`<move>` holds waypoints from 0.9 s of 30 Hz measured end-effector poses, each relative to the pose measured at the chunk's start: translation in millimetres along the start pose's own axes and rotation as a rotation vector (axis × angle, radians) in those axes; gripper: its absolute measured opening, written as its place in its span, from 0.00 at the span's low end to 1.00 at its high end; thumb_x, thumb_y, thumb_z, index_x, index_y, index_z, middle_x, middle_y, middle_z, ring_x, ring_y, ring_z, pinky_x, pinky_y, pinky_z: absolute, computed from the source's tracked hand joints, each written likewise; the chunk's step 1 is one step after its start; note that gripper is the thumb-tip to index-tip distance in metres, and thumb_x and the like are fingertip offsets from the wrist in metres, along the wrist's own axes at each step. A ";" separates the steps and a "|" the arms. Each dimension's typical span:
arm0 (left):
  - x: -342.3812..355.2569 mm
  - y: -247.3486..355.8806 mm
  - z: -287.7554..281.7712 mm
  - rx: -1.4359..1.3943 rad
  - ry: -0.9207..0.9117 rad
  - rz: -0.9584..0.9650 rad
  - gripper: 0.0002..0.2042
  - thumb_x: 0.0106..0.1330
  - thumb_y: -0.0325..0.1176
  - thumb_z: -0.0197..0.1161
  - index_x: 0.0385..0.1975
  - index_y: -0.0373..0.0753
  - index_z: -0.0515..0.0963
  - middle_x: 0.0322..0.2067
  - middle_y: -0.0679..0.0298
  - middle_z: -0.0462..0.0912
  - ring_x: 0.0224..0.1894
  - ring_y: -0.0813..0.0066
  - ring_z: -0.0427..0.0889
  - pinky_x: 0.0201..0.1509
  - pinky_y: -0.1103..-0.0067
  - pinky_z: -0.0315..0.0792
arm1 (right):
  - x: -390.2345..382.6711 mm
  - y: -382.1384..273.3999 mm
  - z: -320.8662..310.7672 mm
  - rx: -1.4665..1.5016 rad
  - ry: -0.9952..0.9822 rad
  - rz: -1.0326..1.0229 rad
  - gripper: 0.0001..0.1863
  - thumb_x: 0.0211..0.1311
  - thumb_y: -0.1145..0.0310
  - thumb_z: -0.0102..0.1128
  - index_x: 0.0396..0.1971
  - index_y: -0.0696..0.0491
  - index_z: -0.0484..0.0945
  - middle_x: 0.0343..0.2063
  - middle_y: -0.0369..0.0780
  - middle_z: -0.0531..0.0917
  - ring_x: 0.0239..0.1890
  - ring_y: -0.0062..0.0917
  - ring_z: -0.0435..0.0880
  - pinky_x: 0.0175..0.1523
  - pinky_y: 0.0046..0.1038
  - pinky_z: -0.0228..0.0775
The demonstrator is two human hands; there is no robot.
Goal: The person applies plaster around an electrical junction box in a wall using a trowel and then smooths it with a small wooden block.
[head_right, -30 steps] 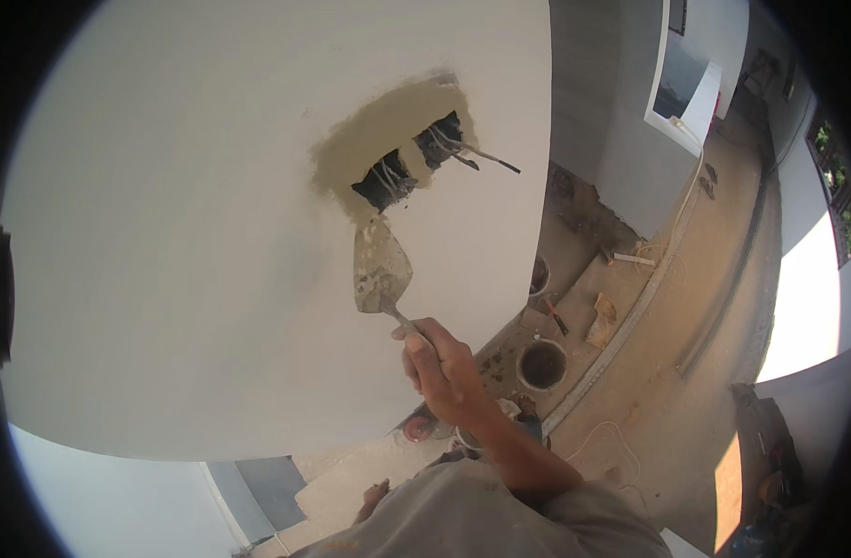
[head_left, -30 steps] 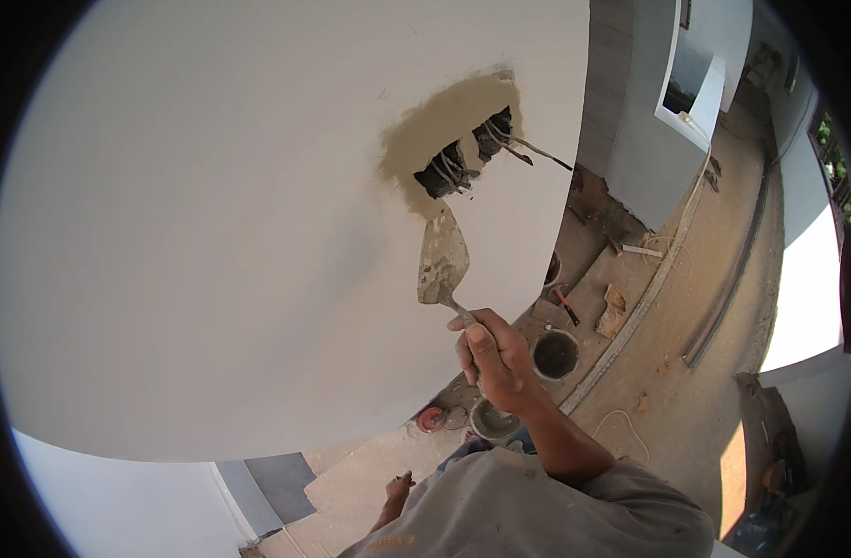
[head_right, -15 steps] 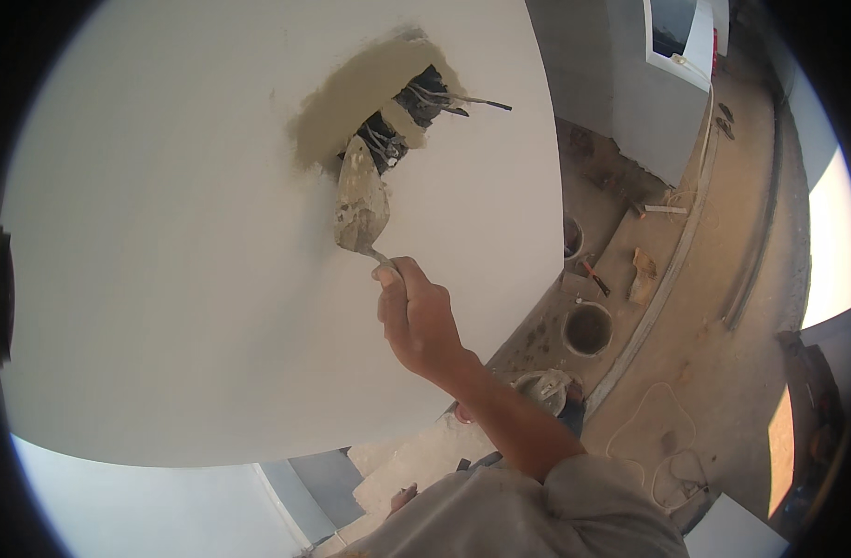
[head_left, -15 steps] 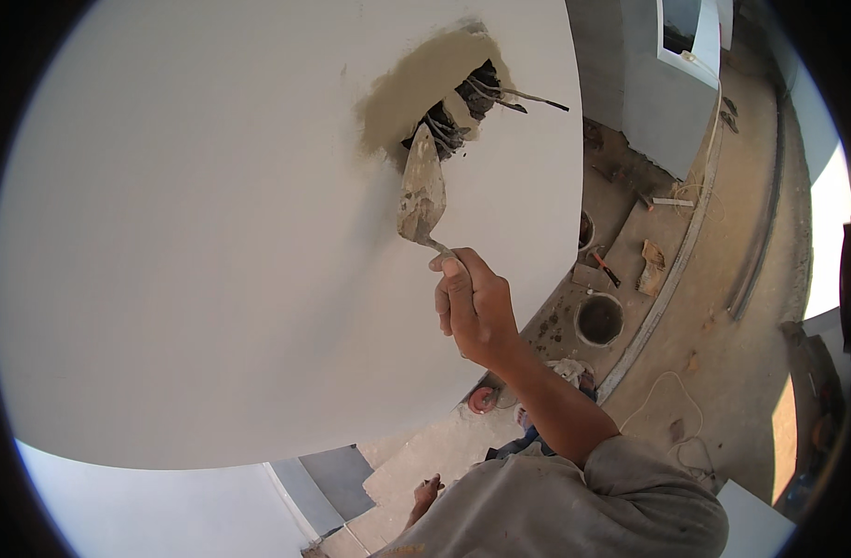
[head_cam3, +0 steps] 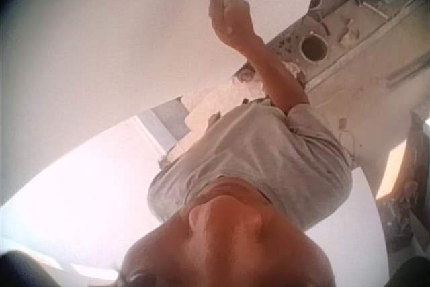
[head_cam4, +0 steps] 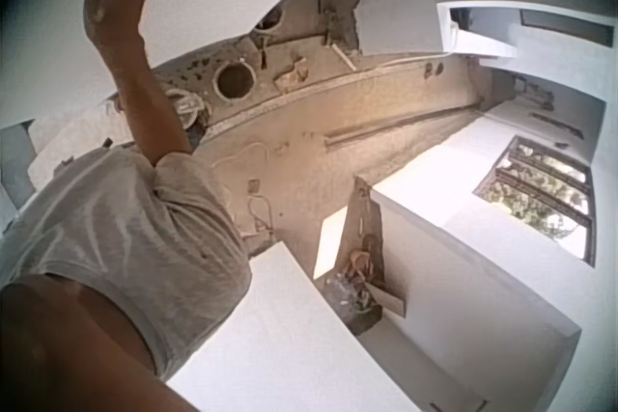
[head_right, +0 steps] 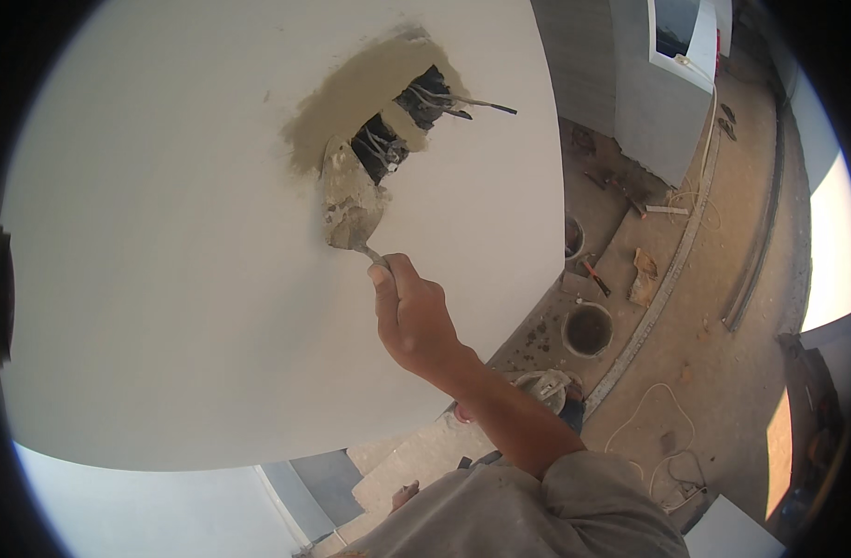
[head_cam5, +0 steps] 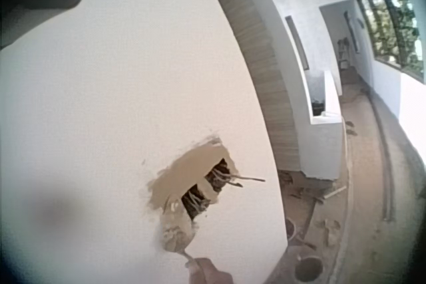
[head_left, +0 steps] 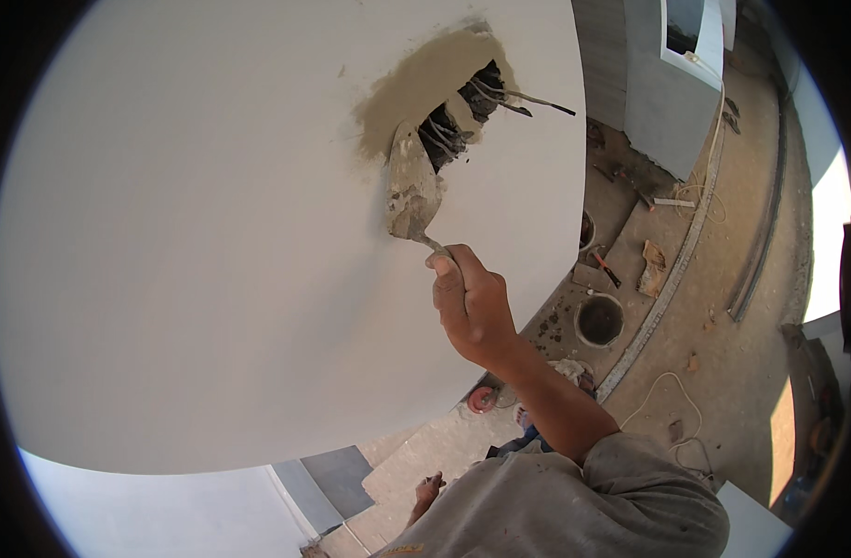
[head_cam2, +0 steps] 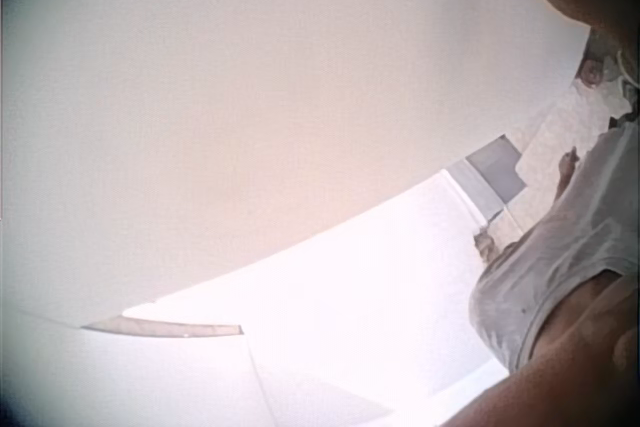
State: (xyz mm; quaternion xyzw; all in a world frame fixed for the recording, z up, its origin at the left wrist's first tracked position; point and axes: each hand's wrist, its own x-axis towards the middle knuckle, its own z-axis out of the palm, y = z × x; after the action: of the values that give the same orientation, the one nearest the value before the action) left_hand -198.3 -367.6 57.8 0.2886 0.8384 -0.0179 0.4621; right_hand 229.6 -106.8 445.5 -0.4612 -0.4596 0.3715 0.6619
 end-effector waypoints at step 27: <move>4.1 17.8 4.0 -0.080 -0.043 0.004 0.29 0.65 0.56 0.60 0.47 0.30 0.80 0.42 0.56 0.87 0.48 0.68 0.82 0.55 0.74 0.71 | -3.3 13.5 -0.9 -0.096 -0.027 -0.112 0.08 0.74 0.69 0.46 0.40 0.60 0.67 0.13 0.43 0.71 0.14 0.39 0.72 0.22 0.37 0.60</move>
State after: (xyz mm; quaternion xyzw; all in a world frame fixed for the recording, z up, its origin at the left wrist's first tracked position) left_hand -188.1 -352.1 56.5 0.2711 0.8278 0.0104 0.4911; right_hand 228.5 -106.0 431.6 -0.4611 -0.5108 0.3174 0.6525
